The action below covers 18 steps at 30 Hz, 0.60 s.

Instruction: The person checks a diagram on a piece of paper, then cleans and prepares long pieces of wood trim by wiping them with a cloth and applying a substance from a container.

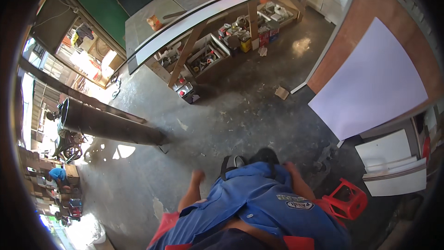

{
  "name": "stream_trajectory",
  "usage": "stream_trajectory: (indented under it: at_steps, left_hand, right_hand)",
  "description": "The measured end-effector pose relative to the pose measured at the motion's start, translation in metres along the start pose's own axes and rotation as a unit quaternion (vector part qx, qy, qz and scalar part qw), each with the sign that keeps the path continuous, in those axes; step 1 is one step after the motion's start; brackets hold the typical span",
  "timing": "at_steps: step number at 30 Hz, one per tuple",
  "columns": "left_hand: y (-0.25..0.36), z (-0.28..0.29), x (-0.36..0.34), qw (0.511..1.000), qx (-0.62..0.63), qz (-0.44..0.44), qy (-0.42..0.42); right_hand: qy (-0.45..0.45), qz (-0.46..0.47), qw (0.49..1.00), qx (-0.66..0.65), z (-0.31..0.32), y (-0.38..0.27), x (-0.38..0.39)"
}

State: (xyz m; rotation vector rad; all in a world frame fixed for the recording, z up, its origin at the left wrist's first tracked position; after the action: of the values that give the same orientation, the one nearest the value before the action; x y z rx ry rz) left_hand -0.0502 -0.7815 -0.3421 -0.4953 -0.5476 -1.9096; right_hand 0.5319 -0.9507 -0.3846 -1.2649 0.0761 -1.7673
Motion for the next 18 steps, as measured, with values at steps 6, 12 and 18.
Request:
stream_trajectory:
  at_steps: [6, 12, 18]
  left_hand:
    - [-0.02, 0.375, -0.258, 0.831, 0.514, -0.017, 0.212]
    - [0.046, 0.522, -0.386, 0.78, 0.589, -0.056, 0.204]
    - [0.153, 0.657, -0.48, 0.82, 0.531, -0.078, 0.201]
  right_hand:
    - [-0.043, -0.189, 0.972, -0.131, 0.023, 0.031, -0.034]
    - [-0.061, -0.129, 0.988, -0.066, 0.153, -0.041, -0.204]
    - [0.157, 0.069, 0.985, 0.002, 0.447, -0.253, -0.394]
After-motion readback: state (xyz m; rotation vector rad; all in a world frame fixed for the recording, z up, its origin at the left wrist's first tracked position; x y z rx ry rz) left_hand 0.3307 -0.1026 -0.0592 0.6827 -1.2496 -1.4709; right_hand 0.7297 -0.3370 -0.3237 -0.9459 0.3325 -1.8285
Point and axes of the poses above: each hand's wrist, its own x-axis away from the middle knuckle, its own z-axis out of the back of the hand, y = z × x, the point moved 9 cm from there along -x, towards the middle knuckle, and after that the axes turned 7 degrees about -y, right-handed, at the moved point
